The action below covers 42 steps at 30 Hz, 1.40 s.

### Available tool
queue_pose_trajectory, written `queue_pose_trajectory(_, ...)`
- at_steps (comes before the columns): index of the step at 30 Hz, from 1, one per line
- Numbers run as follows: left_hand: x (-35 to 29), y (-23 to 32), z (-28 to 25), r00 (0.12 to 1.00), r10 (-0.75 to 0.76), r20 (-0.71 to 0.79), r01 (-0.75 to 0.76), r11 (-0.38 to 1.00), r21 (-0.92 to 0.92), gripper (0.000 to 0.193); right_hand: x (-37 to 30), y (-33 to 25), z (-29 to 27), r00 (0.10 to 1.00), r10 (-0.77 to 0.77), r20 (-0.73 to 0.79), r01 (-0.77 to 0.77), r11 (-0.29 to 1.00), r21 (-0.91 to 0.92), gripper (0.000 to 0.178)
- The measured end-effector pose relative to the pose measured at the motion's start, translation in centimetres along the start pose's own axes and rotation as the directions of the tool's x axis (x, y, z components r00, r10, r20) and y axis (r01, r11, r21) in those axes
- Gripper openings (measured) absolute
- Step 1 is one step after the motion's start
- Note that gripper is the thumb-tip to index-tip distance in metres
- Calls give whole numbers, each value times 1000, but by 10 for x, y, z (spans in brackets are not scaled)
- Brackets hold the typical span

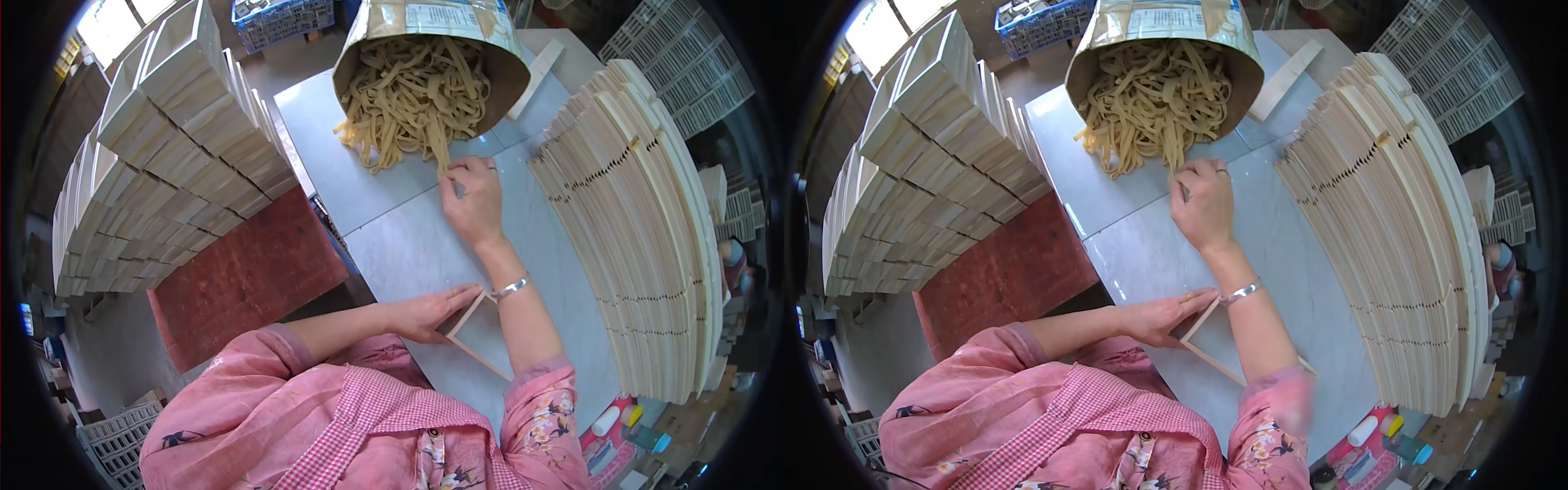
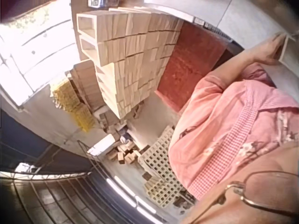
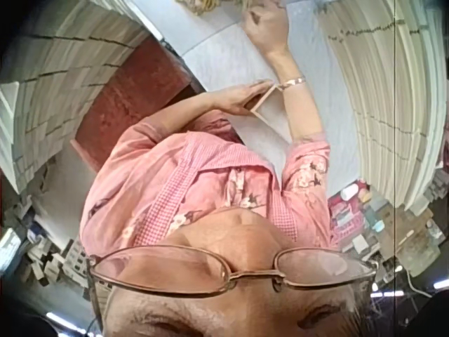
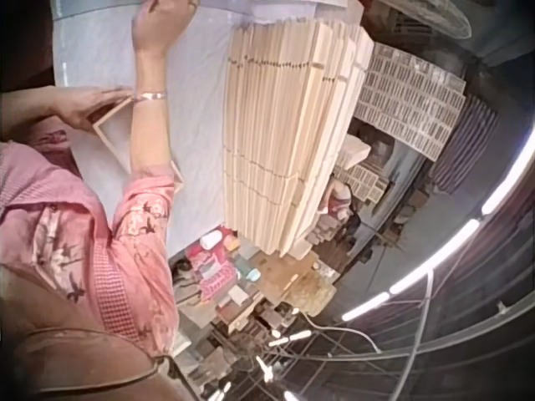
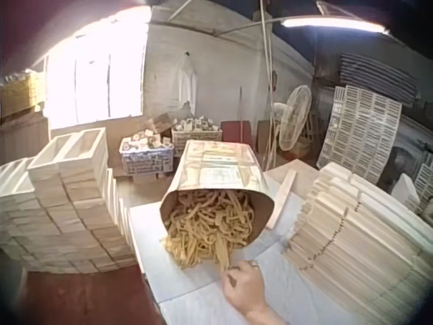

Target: Assemble wooden boxes by gluing and nailing together pre-cut wooden planks.

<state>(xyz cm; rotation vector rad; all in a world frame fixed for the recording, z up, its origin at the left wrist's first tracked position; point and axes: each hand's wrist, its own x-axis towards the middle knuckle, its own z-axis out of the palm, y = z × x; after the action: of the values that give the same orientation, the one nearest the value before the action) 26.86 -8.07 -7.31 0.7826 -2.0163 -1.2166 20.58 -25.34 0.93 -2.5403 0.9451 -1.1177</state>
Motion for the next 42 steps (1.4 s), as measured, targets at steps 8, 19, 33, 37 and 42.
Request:
queue_pose_trajectory(8, 4, 0, 3, 999, 32, -13, -32, 998, 50, 106, 2, -25, -59, 954, 292, -69, -275, 942, 193, 8)
queue_pose_trajectory(19, 2, 11, -2, 999, -37, 10, 37, 999, 14, 106, 62, -63, -44, 884, 80, -460, 63, 956, 288, 7)
queue_pose_trajectory(33, 0, -7, 9, 997, 55, -62, -51, 997, 61, 108, 47, -50, -84, 881, 230, -413, -128, 957, 260, 8)
queue_pose_trajectory(37, 4, 1, 3, 1000, 2, -2, -2, 1000, 28, 111, -14, -15, -124, 862, 441, -250, -358, 878, 317, 8)
queue_pose_trajectory(42, 2, 0, 0, 999, -25, -24, 26, 997, 79, 118, -95, 6, -138, 853, 520, -43, -510, 849, 138, 9)
